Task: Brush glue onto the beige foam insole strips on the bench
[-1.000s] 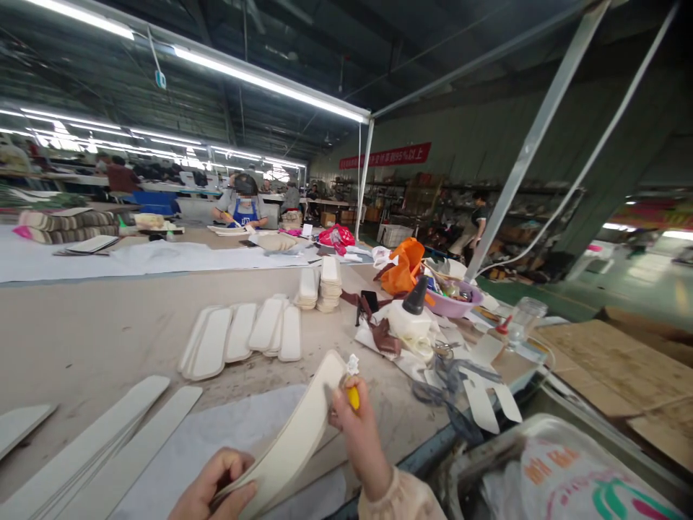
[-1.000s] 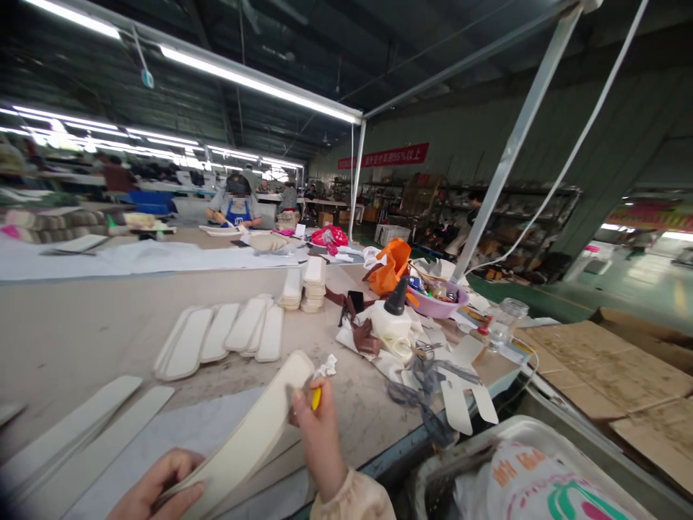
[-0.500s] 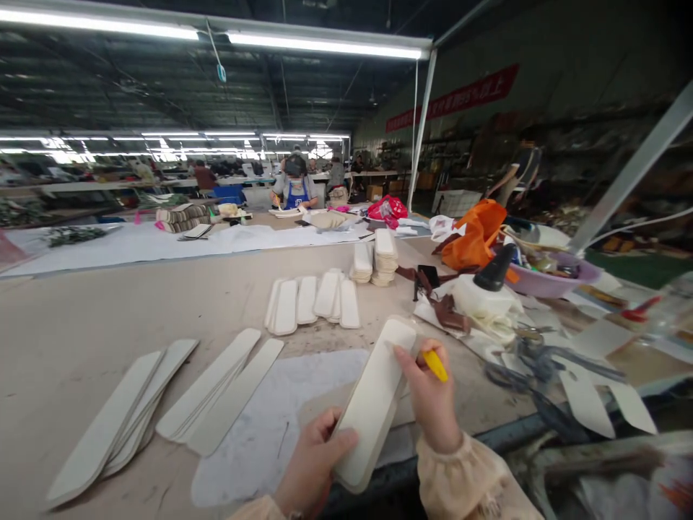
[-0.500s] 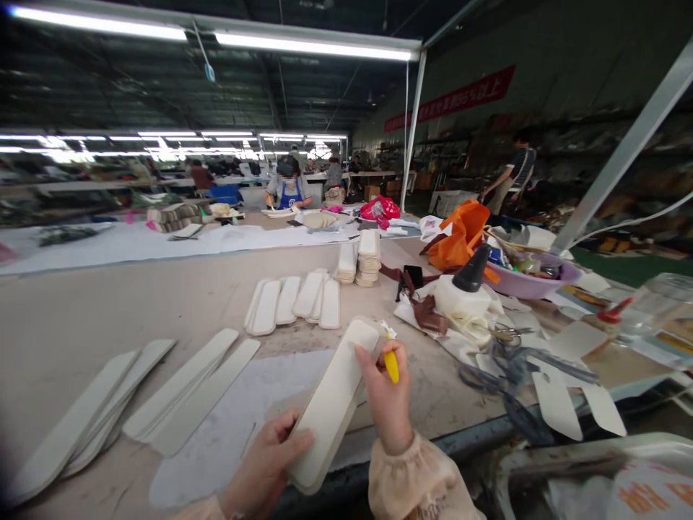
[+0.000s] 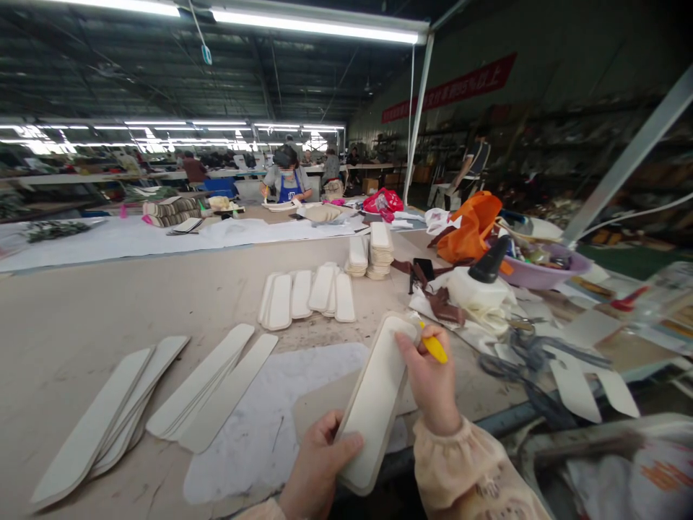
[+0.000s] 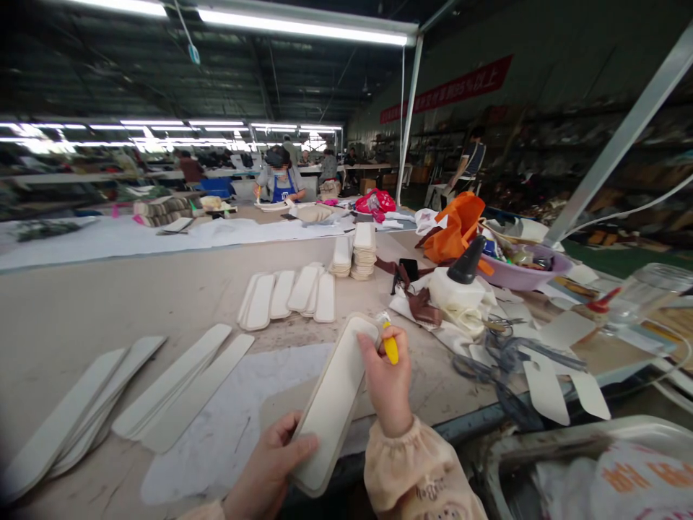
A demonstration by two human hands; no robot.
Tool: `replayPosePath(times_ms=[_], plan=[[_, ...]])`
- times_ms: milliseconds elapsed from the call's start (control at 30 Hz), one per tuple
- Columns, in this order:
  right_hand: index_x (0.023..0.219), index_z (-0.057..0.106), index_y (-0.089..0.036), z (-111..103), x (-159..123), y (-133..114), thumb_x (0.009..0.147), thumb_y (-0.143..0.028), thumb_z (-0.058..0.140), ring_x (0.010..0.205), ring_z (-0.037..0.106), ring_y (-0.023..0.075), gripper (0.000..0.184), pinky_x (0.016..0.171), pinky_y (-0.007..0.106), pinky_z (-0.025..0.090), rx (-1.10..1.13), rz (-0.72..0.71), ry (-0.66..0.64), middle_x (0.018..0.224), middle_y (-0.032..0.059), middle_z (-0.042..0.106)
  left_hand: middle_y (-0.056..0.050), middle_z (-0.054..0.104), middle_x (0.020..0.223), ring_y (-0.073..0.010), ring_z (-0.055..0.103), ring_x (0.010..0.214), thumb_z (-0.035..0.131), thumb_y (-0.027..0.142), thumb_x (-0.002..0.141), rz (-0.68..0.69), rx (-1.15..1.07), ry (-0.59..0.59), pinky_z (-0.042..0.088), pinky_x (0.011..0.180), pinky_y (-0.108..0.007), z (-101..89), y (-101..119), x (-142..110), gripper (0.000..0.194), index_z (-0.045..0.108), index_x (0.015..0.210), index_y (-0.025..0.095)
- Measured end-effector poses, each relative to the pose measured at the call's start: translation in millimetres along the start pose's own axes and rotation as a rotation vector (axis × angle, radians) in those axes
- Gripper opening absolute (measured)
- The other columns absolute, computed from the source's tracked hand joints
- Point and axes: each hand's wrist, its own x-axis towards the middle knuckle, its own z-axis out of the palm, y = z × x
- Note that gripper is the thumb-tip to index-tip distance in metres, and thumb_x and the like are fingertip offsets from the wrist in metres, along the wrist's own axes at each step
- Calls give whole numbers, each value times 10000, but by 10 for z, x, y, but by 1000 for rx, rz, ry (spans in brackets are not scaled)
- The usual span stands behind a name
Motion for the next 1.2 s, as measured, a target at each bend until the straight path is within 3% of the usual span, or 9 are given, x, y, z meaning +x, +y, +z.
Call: replayPosePath(times_ms=[300, 500, 667, 900, 1067, 1200], plan=[[842, 402, -227, -36, 31, 4, 666, -431, 774, 488, 329, 64, 459, 464, 188, 301, -27, -22, 27, 586, -116, 334, -49, 643, 677, -115, 524, 565, 848, 514, 522, -46, -19, -86, 374, 513, -213, 7, -36, 36, 567, 679, 868, 99], [835, 403, -222, -65, 74, 24, 679, -430, 769, 479, 300, 55, 449, 471, 179, 298, -13, -64, 45, 562, -127, 307, -26, 634, 639, -97, 509, 544, 858, 496, 525, -50, -23, -106, 360, 506, -203, -4, -86, 71, 514, 682, 815, 110], [840, 406, -220, -75, 55, 32, 688, -408, 770, 484, 307, 55, 437, 471, 178, 295, -37, -54, 29, 569, -123, 317, -51, 667, 701, -114, 545, 571, 866, 484, 512, -74, -91, -119, 403, 531, -213, 51, -83, 23, 582, 700, 924, 109], [859, 404, -221, -116, 94, 52, 674, -382, 786, 483, 305, 52, 454, 476, 179, 292, -62, -73, 32, 568, -127, 318, -122, 693, 829, -194, 651, 668, 707, 556, 704, -251, -211, -258, 464, 552, -254, 182, 144, -170, 543, 683, 1021, 116], [844, 411, -220, -152, 131, 71, 668, -370, 779, 469, 314, 54, 434, 459, 177, 279, -116, -100, 63, 551, -127, 334, -135, 703, 870, -221, 694, 715, 813, 380, 634, -244, -143, -415, 514, 593, -253, 142, 100, -169, 546, 646, 1076, 107], [859, 415, -225, -183, 155, 107, 669, -336, 772, 470, 314, 59, 420, 457, 181, 276, -127, -126, 54, 560, -125, 336, -167, 704, 965, -249, 708, 769, 792, 358, 661, -267, -125, -451, 545, 597, -266, 107, 39, -135, 505, 643, 1071, 103]])
